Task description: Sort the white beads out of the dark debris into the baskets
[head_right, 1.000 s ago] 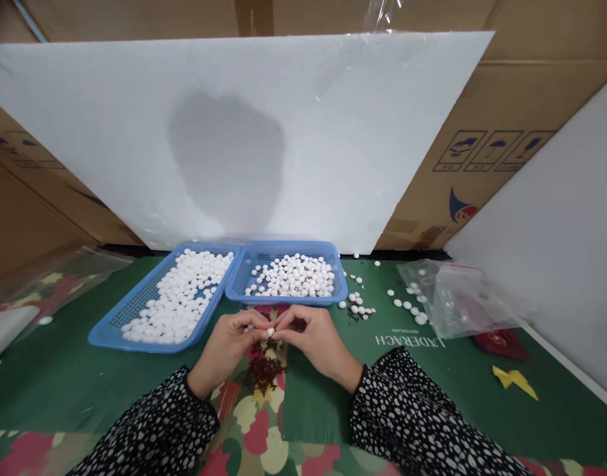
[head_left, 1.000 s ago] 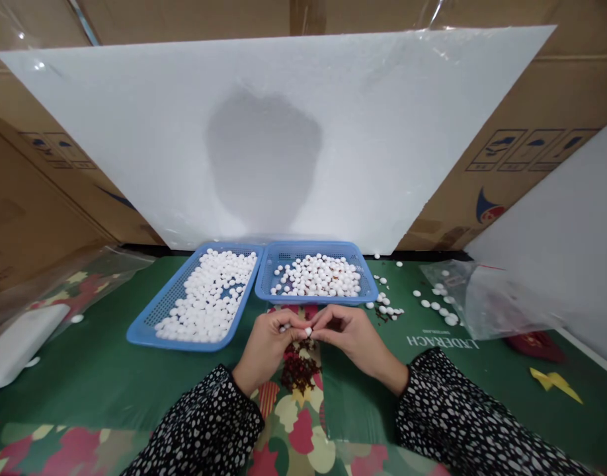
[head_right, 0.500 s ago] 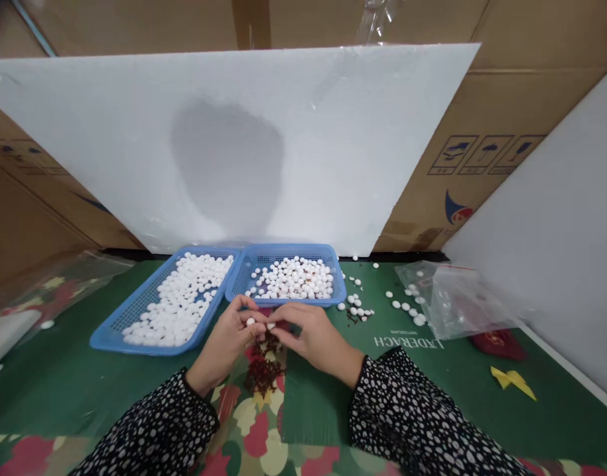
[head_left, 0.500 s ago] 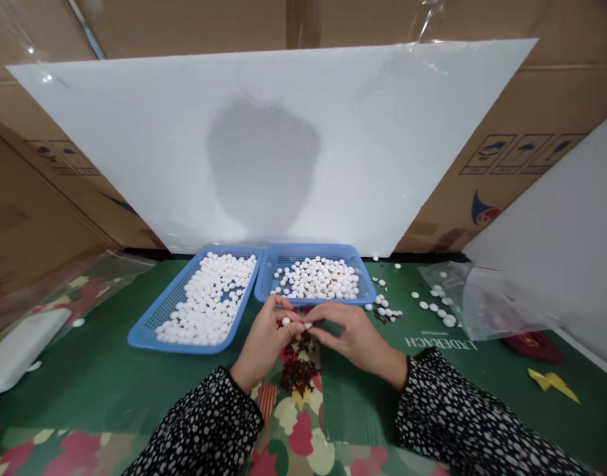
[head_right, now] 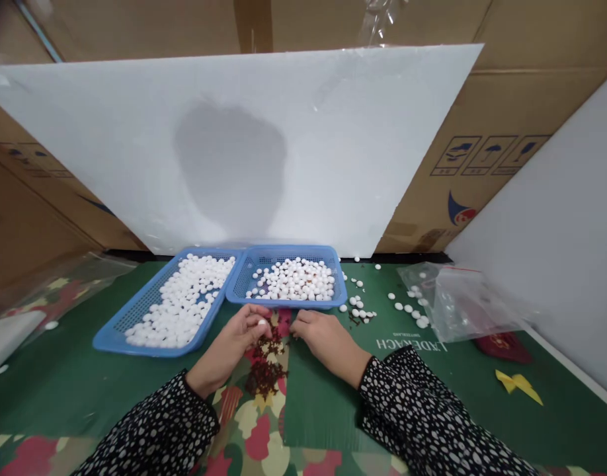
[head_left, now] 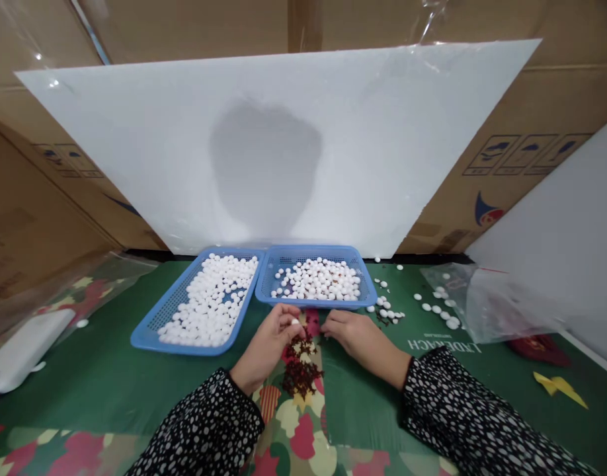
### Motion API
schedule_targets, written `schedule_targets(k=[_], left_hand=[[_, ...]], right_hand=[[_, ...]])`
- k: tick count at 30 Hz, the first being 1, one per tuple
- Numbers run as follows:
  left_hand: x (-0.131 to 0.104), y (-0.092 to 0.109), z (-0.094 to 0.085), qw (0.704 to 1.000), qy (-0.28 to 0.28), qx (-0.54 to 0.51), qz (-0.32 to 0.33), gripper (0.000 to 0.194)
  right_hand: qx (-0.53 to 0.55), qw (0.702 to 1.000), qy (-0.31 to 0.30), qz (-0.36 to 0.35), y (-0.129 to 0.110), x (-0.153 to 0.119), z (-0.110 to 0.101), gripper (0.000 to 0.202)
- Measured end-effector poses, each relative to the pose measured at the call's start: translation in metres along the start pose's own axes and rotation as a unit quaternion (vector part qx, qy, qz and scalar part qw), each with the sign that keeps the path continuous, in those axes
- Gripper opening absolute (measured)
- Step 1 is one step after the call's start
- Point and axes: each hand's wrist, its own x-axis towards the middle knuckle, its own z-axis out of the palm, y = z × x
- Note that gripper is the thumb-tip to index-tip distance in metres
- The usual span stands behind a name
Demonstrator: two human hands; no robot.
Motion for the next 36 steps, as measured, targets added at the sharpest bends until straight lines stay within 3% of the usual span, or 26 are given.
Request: schedule_targets(k=[4,7,10,13,24,36], left_hand=[[0.000,0.003,0.002,1.000,-0.018,-0.016,-0.003,0.015],[0.001,0.002,0.004,1.000,0.001,-0.023,-0.002,0.015],[0.002,0.000,0.006,0.997,0.004,-0.075,-0.016,0.021],[0.002,-0.001,0.008,0.994,0.004,-0.101,-0.028,0.022],[0.002,-0.005,0.010,0.995,0.017,-0.095,0.005,0.014],[-0.001,0.000,0.009,0.998,0.045,0.019,0.050,0.007]], right_hand=[[0.028,0.999,-0.006,0.026,0.001,0.005,-0.003,0.013],[0.122,0.991,0.043,0.038,-0.004,0.006,-0.008,0.010],[0.261,0.957,0.114,0.057,-0.017,0.006,-0.011,0.007],[0.333,0.929,0.150,0.062,-0.028,0.007,-0.011,0.006],[0.332,0.921,0.187,0.084,-0.037,0.008,-0.003,0.009],[0.352,0.908,0.175,0.142,-0.043,0.009,-0.004,0.008]])
